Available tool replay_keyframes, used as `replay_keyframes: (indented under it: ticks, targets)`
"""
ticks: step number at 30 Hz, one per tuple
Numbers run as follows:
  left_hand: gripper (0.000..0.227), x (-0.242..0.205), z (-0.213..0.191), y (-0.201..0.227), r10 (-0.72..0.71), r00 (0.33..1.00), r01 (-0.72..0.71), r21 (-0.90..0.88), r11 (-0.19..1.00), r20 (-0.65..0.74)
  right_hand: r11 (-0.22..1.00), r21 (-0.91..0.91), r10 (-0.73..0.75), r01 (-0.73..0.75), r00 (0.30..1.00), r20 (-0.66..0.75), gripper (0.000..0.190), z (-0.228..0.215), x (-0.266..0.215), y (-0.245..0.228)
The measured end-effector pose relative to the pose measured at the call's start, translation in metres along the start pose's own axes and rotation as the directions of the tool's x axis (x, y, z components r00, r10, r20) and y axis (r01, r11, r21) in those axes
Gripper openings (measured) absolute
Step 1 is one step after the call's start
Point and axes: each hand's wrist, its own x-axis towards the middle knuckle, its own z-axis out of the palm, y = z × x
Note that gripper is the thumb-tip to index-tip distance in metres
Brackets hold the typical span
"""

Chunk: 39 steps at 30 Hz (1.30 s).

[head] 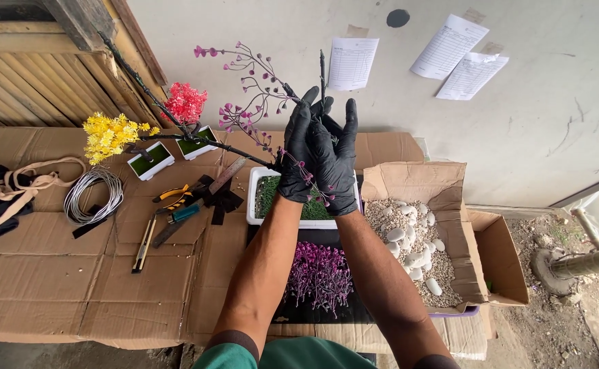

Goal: The person arranges small purple artificial flowers onto the branches of a black artificial tree in a white rectangular pot. They pick up individual flower stems from a tray and insert them into the branches, adjusting the placement to create a decorative display.

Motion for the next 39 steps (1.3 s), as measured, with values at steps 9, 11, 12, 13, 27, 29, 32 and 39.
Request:
replay_keyframes:
  ticks: [9, 11, 12, 13, 27, 29, 32, 39]
  targets:
    - [0.042, 0.013, -0.001, -0.001, -0.121, 0.992, 0.105, -0.269, 0.957, -0.042, 0.999, -0.051, 0.009, -0.009, 1.0, -0.016, 0.076, -0.009, 0.0, 0.01]
    - [0.043, 0.015, -0.002, 0.001, -0.119, 0.993, 0.11, -0.23, 0.967, -0.027, 0.999, -0.051, -0.01, 0.009, 1.0, -0.011, 0.082, -0.012, 0.0, 0.018]
    - [0.043, 0.016, -0.002, 0.001, -0.118, 0.993, 0.113, -0.191, 0.975, -0.012, 0.998, -0.05, -0.028, 0.028, 1.0, -0.005, 0.088, -0.013, 0.001, 0.022]
    - [0.043, 0.015, -0.003, 0.002, -0.122, 0.992, 0.117, -0.191, 0.975, -0.013, 0.998, -0.052, -0.026, 0.025, 1.0, -0.009, 0.088, -0.015, -0.004, 0.019]
    - [0.053, 0.021, -0.011, -0.012, -0.078, 0.996, 0.081, -0.055, 0.995, 0.048, 0.936, -0.329, -0.129, 0.125, 0.992, 0.008, 0.094, -0.08, -0.115, -0.002]
    - [0.054, 0.025, -0.016, -0.019, -0.022, 0.998, 0.024, -0.04, 0.999, 0.061, 0.957, -0.28, -0.074, 0.079, 0.997, 0.028, 0.087, -0.081, -0.142, -0.006]
    - [0.053, 0.026, -0.02, -0.027, 0.056, 0.995, -0.052, -0.041, 0.998, 0.088, 0.945, -0.324, -0.018, 0.047, 0.996, 0.091, 0.08, -0.095, -0.18, 0.002]
    - [0.055, 0.025, -0.019, -0.02, 0.048, 0.995, -0.05, 0.017, 0.999, 0.086, 0.867, -0.48, 0.16, -0.134, 0.987, 0.013, 0.08, -0.16, -0.264, 0.056]
